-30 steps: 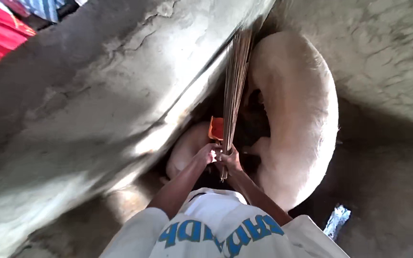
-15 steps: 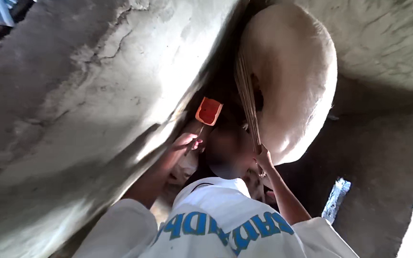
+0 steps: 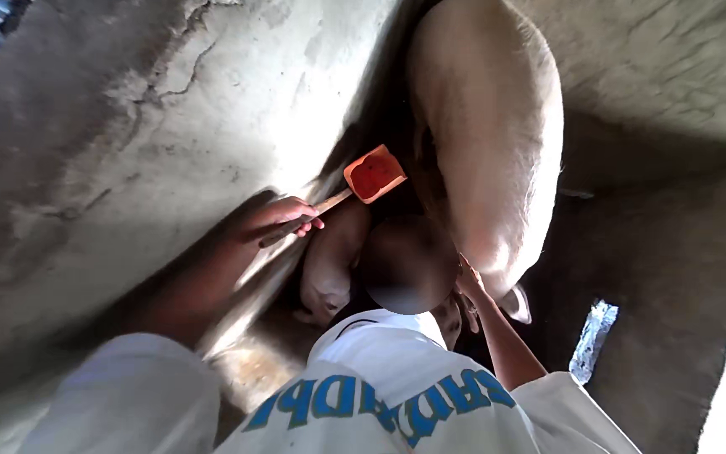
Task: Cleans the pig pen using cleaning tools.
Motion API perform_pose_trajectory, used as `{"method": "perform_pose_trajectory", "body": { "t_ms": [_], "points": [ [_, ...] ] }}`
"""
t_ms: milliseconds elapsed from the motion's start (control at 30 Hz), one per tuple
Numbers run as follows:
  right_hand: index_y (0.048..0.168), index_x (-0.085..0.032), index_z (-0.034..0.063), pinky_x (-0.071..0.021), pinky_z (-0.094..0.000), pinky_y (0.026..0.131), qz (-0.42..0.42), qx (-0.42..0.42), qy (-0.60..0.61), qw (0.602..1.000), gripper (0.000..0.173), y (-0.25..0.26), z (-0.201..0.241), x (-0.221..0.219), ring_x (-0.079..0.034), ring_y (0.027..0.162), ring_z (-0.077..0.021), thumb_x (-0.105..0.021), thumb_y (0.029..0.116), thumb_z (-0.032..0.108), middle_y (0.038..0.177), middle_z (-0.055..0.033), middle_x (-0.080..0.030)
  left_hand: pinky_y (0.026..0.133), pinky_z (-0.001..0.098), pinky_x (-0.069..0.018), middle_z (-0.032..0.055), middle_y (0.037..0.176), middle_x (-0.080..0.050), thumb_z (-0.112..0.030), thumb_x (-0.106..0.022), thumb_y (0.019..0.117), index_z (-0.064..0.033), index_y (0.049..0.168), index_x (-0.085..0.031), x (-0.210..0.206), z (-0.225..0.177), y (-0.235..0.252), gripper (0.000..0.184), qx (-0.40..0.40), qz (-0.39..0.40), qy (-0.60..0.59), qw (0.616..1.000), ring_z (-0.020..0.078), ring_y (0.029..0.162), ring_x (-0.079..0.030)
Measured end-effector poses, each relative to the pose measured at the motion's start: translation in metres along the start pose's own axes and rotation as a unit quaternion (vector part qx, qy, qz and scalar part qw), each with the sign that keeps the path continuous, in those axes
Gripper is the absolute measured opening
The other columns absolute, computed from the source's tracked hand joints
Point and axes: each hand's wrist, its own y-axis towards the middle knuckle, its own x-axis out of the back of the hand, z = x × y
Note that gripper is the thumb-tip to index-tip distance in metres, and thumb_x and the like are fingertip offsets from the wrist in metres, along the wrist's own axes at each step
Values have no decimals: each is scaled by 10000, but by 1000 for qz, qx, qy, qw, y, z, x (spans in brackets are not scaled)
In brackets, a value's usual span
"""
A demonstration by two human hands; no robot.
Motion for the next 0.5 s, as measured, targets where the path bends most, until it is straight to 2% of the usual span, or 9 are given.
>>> {"method": "perform_pose_trajectory", "body": {
  "t_ms": [100, 233, 367, 500],
  "points": [
    [1660, -206, 263, -477, -639, 1020, 7, 6, -62, 998, 706, 4, -15, 10, -611, 1240, -440, -561, 1052, 320, 1400, -236, -603, 426, 171, -418, 57, 814, -687, -169, -428, 1092, -36, 1118, -588, -5, 6, 8, 209, 4, -15, -22, 1000, 42, 457, -507],
    [1655, -231, 253, -451, -645, 1052, 15, 21, -53, 998, 705, 2, -22, 15, -584, 1281, -438, -579, 1044, 306, 1427, -229, -587, 407, 163, -417, 52, 811, -689, -200, -416, 1093, -44, 1125, -579, -24, 32, 27, 228, 18, -34, -109, 993, 31, 439, -499],
    [1654, -233, 234, -562, -587, 856, 23, 26, 13, 999, 709, 8, -11, 6, -683, 1034, -426, -594, 1046, 276, 1333, -271, -611, 420, 172, -428, 53, 819, -698, -213, -423, 1087, -44, 1144, -578, -42, 59, 40, 236, 29, -50, -163, 985, 38, 447, -508],
    [1655, -215, 198, -580, -524, 786, 34, 36, 68, 996, 715, 19, 7, 2, -692, 903, -371, -593, 1052, 266, 1278, -270, -621, 421, 157, -418, 40, 783, -681, -187, -415, 1087, -39, 1082, -589, -58, 71, 37, 229, 33, -56, -202, 977, 32, 454, -513]
  ]
}}
